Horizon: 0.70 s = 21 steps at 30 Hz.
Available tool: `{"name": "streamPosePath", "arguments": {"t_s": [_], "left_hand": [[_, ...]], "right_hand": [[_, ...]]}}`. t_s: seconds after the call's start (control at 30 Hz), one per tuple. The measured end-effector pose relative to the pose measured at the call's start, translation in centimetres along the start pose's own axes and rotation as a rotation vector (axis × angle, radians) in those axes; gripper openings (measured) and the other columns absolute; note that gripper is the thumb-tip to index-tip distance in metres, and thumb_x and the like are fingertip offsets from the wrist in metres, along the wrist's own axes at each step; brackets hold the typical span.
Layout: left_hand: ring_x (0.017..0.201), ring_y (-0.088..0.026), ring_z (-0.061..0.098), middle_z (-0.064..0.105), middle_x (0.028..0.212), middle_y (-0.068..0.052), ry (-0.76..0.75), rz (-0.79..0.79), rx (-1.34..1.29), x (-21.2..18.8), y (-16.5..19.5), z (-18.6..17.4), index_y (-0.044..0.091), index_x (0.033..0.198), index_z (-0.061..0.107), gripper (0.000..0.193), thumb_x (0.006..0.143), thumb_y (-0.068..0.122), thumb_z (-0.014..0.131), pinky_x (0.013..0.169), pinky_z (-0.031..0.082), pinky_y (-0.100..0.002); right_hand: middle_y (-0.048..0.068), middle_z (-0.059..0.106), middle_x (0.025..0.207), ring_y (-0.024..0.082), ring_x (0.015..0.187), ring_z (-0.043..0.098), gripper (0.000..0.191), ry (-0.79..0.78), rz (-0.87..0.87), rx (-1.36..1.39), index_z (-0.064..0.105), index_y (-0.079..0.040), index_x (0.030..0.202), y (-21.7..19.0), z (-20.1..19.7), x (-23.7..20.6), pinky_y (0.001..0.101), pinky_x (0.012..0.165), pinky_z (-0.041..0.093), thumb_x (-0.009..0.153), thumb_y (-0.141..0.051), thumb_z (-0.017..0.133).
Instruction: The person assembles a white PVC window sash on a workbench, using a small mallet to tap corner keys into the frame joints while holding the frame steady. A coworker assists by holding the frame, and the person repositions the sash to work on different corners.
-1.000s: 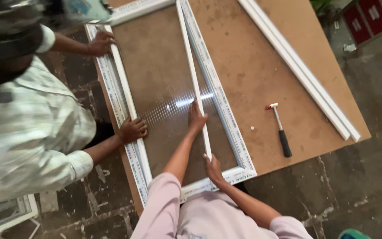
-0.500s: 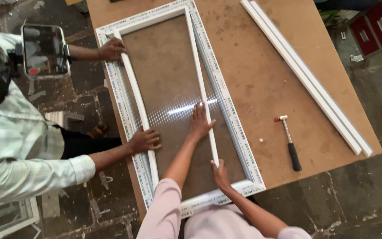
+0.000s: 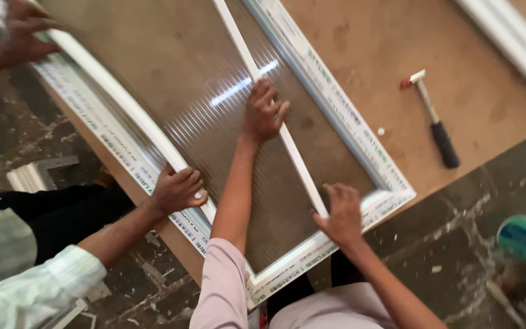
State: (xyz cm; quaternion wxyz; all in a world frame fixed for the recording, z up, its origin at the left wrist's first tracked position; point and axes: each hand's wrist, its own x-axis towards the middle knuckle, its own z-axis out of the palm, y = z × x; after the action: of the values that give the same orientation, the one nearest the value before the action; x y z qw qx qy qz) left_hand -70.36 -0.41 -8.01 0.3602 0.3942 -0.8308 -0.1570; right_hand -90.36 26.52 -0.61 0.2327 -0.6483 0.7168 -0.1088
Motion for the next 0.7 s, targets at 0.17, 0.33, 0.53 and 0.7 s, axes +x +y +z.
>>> {"name": "streamPosePath", "arguments": {"t_s": [0.17, 0.33, 0.53, 0.7], "left_hand": [[0.12, -0.037, 0.058, 0.061, 0.1, -0.017, -0.035, 0.12, -0.031, 1.7, -2.0, -0.4, 0.002, 0.079, 0.071, 0.026, 0.097, 0.02, 0.075, 0.123, 0.035, -0.051], [0.112, -0.033, 0.06, 0.061, 0.093, -0.015, -0.072, 0.225, -0.095, 4.9, -5.5, -1.8, 0.001, 0.083, 0.07, 0.025, 0.094, 0.022, 0.079, 0.124, 0.035, -0.052], [0.108, -0.027, 0.062, 0.069, 0.089, -0.009, -0.044, 0.226, -0.135, 5.7, -6.5, -1.7, 0.002, 0.088, 0.075, 0.019, 0.098, 0.018, 0.076, 0.129, 0.033, -0.049], [0.116, -0.028, 0.063, 0.073, 0.093, -0.005, 0.024, 0.161, -0.132, 6.4, -7.2, -2.3, 0.004, 0.089, 0.079, 0.022, 0.1, 0.022, 0.071, 0.13, 0.014, -0.057]], "right_hand": [[0.018, 0.006, 0.168, 0.045, 0.156, -0.002, 0.131, -0.139, 0.043, -0.177, 0.025, -0.02, 0.158, 3.4, -2.2, 0.2, 0.0778, 0.115, 0.007, 0.05, -0.055, 0.09], [0.016, -0.006, 0.17, 0.048, 0.155, -0.014, 0.148, -0.17, 0.006, -0.226, 0.015, -0.021, 0.162, 6.1, -3.2, 2.9, 0.0839, 0.113, -0.001, 0.042, -0.069, 0.088], [0.015, -0.01, 0.168, 0.048, 0.153, -0.019, 0.155, -0.274, 0.052, -0.247, 0.009, -0.022, 0.161, 6.9, -3.4, 4.3, 0.0877, 0.107, -0.003, 0.037, -0.075, 0.085], [0.013, -0.009, 0.168, 0.048, 0.153, -0.017, 0.156, -0.306, 0.033, -0.273, 0.011, -0.02, 0.16, 6.7, -4.2, 5.3, 0.0879, 0.107, 0.0, 0.035, -0.078, 0.084]]}}
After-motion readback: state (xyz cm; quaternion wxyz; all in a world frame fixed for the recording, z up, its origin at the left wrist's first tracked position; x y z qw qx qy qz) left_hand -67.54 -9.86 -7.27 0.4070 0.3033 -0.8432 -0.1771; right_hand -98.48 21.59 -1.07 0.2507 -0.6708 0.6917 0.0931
